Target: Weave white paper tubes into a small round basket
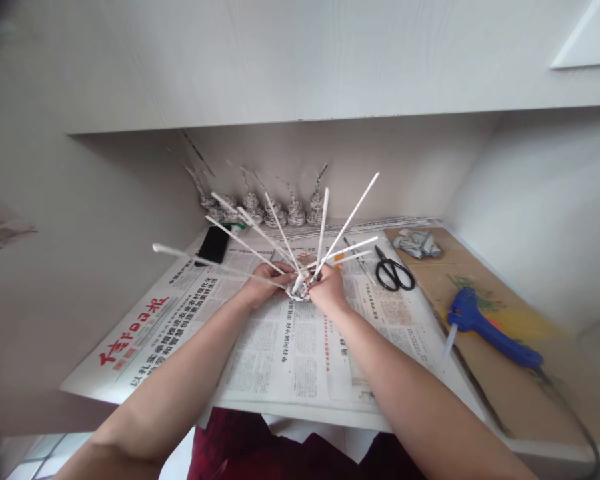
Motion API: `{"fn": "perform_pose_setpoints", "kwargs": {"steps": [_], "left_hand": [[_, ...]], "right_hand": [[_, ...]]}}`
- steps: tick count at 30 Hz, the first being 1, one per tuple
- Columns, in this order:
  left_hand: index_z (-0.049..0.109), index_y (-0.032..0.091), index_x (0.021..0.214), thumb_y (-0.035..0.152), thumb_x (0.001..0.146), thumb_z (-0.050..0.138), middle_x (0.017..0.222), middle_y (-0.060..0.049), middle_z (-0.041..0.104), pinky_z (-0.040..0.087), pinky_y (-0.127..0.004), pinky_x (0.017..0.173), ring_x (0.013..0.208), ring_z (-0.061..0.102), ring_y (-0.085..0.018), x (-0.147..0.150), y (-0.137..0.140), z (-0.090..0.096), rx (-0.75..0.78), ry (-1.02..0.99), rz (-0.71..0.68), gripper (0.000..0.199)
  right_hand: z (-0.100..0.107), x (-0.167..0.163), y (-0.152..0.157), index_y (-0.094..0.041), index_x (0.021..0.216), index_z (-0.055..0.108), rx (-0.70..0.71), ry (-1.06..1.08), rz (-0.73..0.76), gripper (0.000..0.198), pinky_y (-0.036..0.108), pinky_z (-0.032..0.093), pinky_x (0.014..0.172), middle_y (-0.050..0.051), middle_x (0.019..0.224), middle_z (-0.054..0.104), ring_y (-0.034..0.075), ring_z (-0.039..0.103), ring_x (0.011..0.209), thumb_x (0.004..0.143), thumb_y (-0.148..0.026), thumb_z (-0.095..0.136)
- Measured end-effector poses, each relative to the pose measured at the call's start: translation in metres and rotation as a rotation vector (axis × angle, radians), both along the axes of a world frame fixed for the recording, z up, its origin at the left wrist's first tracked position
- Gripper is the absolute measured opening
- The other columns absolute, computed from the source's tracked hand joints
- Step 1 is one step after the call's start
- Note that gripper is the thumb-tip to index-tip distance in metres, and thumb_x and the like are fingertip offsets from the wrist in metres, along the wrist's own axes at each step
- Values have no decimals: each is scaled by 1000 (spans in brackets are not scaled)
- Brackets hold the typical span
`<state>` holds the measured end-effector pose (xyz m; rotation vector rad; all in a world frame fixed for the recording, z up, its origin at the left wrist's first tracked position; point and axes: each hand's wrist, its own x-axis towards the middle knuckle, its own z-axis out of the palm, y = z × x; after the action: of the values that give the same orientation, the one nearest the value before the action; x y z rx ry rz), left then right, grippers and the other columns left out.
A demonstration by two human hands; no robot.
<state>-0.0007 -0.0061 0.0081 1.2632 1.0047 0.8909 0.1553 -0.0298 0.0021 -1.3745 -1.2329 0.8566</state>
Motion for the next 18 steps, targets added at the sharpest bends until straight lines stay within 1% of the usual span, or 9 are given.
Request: {"fn": "perform_pose_setpoints", "kwargs": {"steps": [2, 4, 8, 10, 12, 15, 18], "left_hand": [[64, 14, 70, 39, 60, 78, 55, 1, 59, 43, -22, 46, 46, 52, -9, 5, -1, -3, 89, 35, 107, 31], [61, 14, 65, 38, 60, 77, 51, 3, 55, 38, -21, 43, 43, 46, -8, 9, -1, -6, 144, 36, 152, 30], [62, 12, 66, 36, 61, 75, 54, 1, 57, 38, -23, 47, 47, 49, -10, 11, -2, -9, 170, 52, 151, 28], [62, 13, 66, 34, 64, 73, 57, 0, 58, 39, -24, 50, 50, 50, -11, 10, -2, -8, 233, 91, 158, 24], [61, 14, 64, 31, 67, 70, 56, 1, 56, 37, -23, 52, 52, 48, -10, 10, -1, -8, 324, 149, 190, 20], [57, 15, 61, 28, 69, 67, 54, 2, 53, 35, -22, 52, 52, 46, -9, 9, -1, -8, 410, 235, 251, 18], [56, 15, 60, 27, 70, 66, 56, 2, 54, 36, -22, 52, 53, 48, -10, 10, -1, -9, 443, 251, 251, 18]], "right_hand": [[-1, -1, -1, -20, 78, 65, 46, -49, 12, 20, 29, 47, 51, 2, 63, 67, 18, 61, 52, 68, -37, 64], [-4, 1, -1, -20, 80, 65, 104, -95, 24, 20, 29, 48, 56, 2, 66, 67, 19, 62, 58, 69, -37, 63], [-10, 3, 3, -19, 81, 66, 161, -135, 64, 19, 30, 49, 62, 3, 72, 69, 20, 64, 66, 70, -34, 63], [-11, 3, 3, -19, 81, 67, 175, -140, 74, 19, 30, 49, 63, 3, 73, 69, 20, 65, 68, 72, -35, 62], [-10, 3, 0, -20, 83, 68, 184, -179, 53, 19, 30, 48, 63, 3, 74, 70, 20, 65, 68, 74, -36, 61], [-3, 5, -7, -24, 92, 70, 185, -363, -8, 24, 28, 45, 58, 1, 65, 68, 19, 62, 61, 76, -39, 61], [7, 9, -12, -27, 103, 69, 200, -581, -63, 32, 27, 41, 55, -1, 58, 64, 18, 58, 55, 76, -42, 61]]}}
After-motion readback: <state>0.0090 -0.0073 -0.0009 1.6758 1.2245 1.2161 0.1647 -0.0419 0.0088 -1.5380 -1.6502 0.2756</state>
